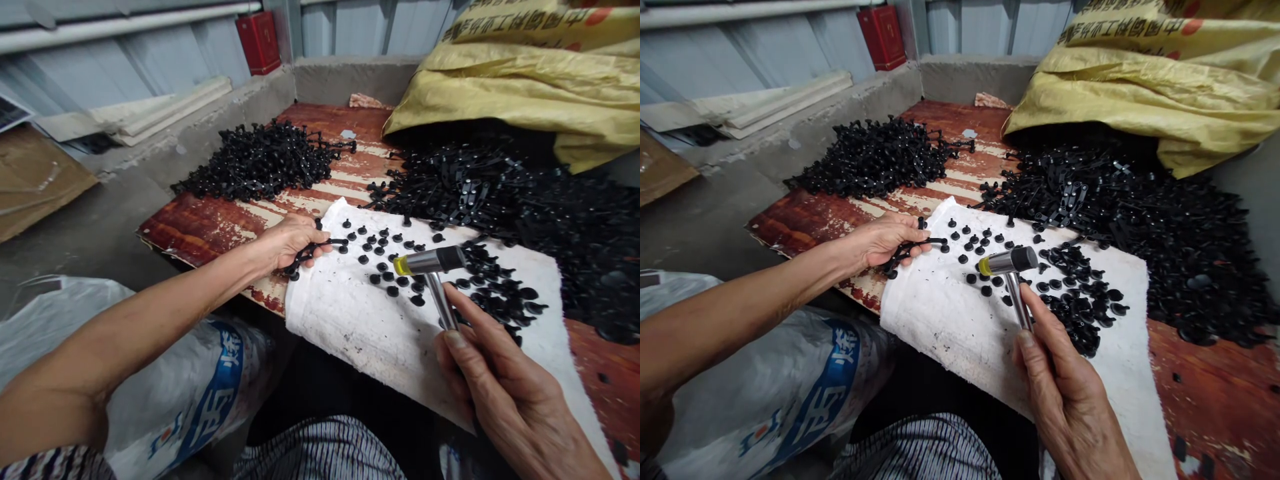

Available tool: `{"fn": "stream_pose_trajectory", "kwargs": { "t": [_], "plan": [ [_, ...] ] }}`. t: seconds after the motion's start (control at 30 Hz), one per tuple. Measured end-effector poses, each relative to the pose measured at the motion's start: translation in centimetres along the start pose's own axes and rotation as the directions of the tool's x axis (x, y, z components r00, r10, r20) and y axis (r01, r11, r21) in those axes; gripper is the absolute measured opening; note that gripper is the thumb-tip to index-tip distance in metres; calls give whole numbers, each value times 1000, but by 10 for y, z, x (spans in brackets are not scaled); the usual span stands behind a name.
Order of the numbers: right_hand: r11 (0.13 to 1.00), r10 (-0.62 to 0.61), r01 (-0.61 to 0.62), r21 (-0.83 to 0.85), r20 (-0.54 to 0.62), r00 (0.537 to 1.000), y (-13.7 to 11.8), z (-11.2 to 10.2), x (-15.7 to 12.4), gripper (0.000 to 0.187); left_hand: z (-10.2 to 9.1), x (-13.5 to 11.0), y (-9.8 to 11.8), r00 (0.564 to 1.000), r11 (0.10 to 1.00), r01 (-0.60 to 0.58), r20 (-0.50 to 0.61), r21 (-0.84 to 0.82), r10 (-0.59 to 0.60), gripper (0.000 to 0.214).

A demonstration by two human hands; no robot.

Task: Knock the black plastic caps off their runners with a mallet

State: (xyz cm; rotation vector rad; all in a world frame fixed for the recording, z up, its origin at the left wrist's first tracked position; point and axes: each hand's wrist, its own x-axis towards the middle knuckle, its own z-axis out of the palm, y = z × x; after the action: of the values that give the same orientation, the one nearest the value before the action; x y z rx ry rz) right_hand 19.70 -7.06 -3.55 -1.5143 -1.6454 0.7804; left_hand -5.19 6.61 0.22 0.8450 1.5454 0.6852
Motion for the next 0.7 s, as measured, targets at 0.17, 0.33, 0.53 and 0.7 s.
{"fn": "stream_pose_trajectory", "kwargs": {
  "t": [0.17, 0.33, 0.53, 0.7],
  "plan": [
    [991, -103, 105, -80, 33, 994, 4, 1, 0, 46, 0, 0, 0, 999, 998, -35, -22, 45, 36, 33],
    [903, -355, 380, -200, 147, 923, -12, 4, 17, 51, 2, -1, 0, 999, 997, -24, -43, 68, 27, 32],
    [838, -410, 459, -294, 214, 886, -32, 20, 60, 54, 3, -2, 2, 997, 994, -49, -48, 101, 54, 31],
    [861, -355, 415, -293, 238, 904, -22, 36, 73, 55, 2, -3, 3, 997, 992, -66, -36, 111, 70, 28]
  ]
}}
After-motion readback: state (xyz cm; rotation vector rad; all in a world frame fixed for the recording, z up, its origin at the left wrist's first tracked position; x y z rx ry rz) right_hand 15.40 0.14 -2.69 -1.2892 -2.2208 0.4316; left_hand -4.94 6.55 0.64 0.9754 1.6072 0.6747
